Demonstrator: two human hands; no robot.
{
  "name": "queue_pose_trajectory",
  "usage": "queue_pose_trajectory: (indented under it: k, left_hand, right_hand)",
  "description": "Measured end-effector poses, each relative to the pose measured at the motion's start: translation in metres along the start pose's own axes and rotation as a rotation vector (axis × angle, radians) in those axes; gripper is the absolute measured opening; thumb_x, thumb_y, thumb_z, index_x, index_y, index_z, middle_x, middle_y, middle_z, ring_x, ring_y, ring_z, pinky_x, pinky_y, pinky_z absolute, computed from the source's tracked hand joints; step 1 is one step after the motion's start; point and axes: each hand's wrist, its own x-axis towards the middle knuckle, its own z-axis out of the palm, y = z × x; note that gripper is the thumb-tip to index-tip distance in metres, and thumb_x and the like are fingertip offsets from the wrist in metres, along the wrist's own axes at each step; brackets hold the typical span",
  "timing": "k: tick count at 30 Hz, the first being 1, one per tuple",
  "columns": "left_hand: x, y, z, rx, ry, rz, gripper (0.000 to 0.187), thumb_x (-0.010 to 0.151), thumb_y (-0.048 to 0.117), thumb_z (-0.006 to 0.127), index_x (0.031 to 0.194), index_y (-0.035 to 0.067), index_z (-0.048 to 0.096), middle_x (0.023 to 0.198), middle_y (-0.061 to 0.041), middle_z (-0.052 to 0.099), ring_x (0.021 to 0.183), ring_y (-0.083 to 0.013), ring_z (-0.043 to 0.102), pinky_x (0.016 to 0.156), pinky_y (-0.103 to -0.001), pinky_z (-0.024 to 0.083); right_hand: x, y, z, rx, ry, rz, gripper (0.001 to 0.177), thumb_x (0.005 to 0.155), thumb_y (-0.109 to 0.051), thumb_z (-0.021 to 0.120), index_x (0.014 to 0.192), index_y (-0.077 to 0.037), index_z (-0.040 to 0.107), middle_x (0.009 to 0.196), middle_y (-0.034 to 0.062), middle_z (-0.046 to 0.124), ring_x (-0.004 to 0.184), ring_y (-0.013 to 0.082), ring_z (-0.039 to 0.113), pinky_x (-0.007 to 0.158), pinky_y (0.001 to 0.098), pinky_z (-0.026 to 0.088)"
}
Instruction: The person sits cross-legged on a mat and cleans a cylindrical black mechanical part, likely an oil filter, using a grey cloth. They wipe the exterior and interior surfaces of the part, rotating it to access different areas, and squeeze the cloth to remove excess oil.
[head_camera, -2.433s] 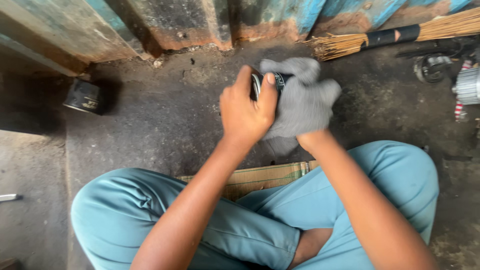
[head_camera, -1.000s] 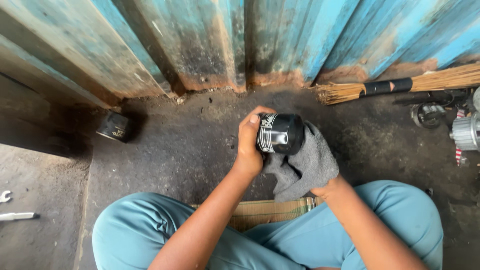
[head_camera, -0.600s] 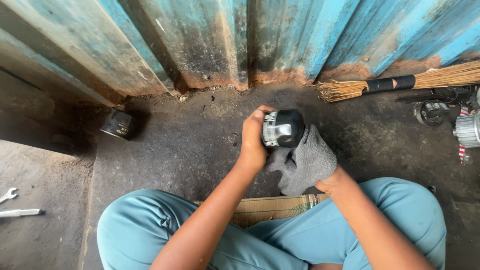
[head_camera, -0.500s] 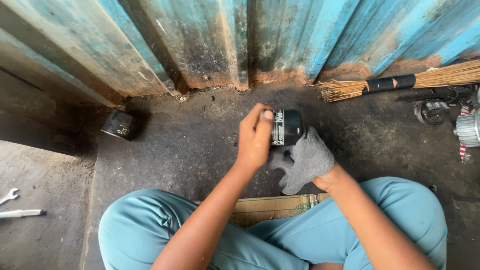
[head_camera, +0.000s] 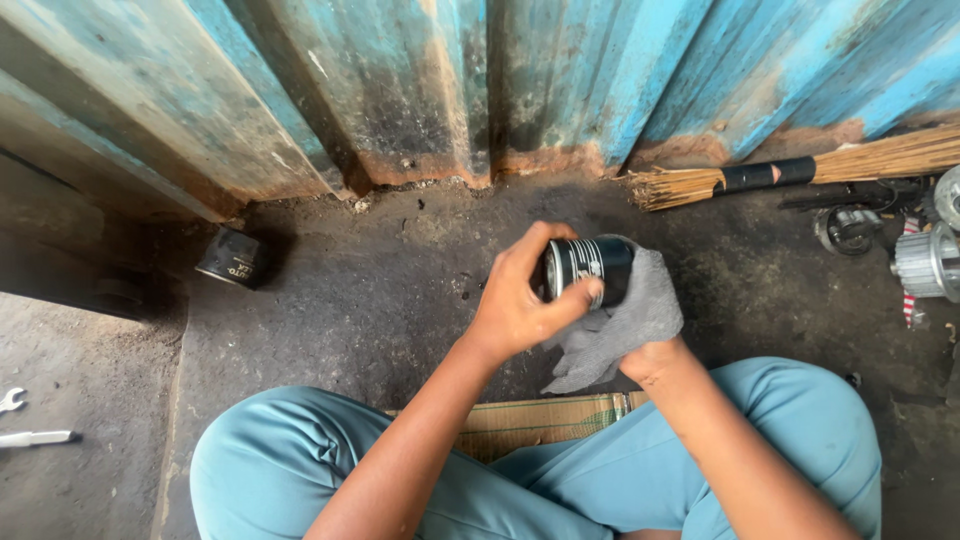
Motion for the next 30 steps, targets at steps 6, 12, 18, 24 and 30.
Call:
queue_pose_trajectory:
  k: [6, 12, 18, 24, 30]
  left_hand:
    - [0.003, 0.015, -0.010, 0.346, -0.166, 0.174, 0.072, 0.066, 0.038, 0.093, 0.120, 0.007, 0.058, 0.107, -0.013, 0.066, 0.100, -0.0358, 0.069, 0.083, -0.044, 0.056]
    - [-0.007, 0.002, -0.014, 0.497, -0.165, 0.197, 0.079, 0.059, 0.014, 0.090, 0.128, 0.005, 0.053, 0.114, -0.012, 0.060, 0.108, -0.0351, 0.064, 0.089, -0.045, 0.056]
    - [-0.014, -0.015, 0.001, 0.664, -0.253, 0.207, 0.082, 0.059, 0.009, 0.090, 0.131, 0.002, 0.051, 0.120, -0.014, 0.058, 0.108, -0.0364, 0.061, 0.087, -0.045, 0.055]
    - [-0.014, -0.011, 0.007, 0.554, -0.081, 0.378, 0.078, 0.053, -0.001, 0.081, 0.126, 0.003, 0.052, 0.135, -0.015, 0.057, 0.115, -0.0359, 0.060, 0.095, -0.044, 0.057]
    - [-0.015, -0.017, -0.001, 0.655, -0.097, 0.502, 0.074, 0.058, 0.000, 0.080, 0.126, 0.001, 0.051, 0.136, -0.021, 0.055, 0.125, -0.0401, 0.057, 0.095, -0.042, 0.057]
  right_hand:
    - [0.002, -0.024, 0.006, 0.101, -0.013, 0.072, 0.037, 0.094, -0.032, 0.062, 0.120, -0.006, 0.062, 0.111, 0.0099, 0.069, 0.099, 0.0240, 0.068, 0.085, 0.0394, 0.058]
    - [-0.007, -0.034, -0.002, -0.450, -0.126, 0.109, 0.051, 0.079, -0.031, 0.070, 0.121, -0.005, 0.061, 0.112, 0.0107, 0.067, 0.101, 0.0253, 0.065, 0.087, 0.0396, 0.056]
    - [0.006, -0.008, 0.001, -0.444, 0.058, -0.070, 0.067, 0.063, -0.031, 0.079, 0.122, -0.004, 0.061, 0.114, 0.0116, 0.065, 0.104, 0.0266, 0.063, 0.090, 0.0399, 0.053]
    - [-0.002, -0.046, 0.028, -0.870, -0.101, -0.311, 0.084, 0.048, -0.030, 0.088, 0.122, -0.003, 0.060, 0.116, 0.0125, 0.062, 0.106, 0.0279, 0.061, 0.093, 0.0401, 0.051]
    - [-0.021, -0.062, 0.070, -1.363, -0.292, -0.557, 0.102, 0.032, -0.030, 0.096, 0.123, -0.002, 0.060, 0.117, 0.0134, 0.060, 0.109, 0.0292, 0.059, 0.095, 0.0403, 0.049]
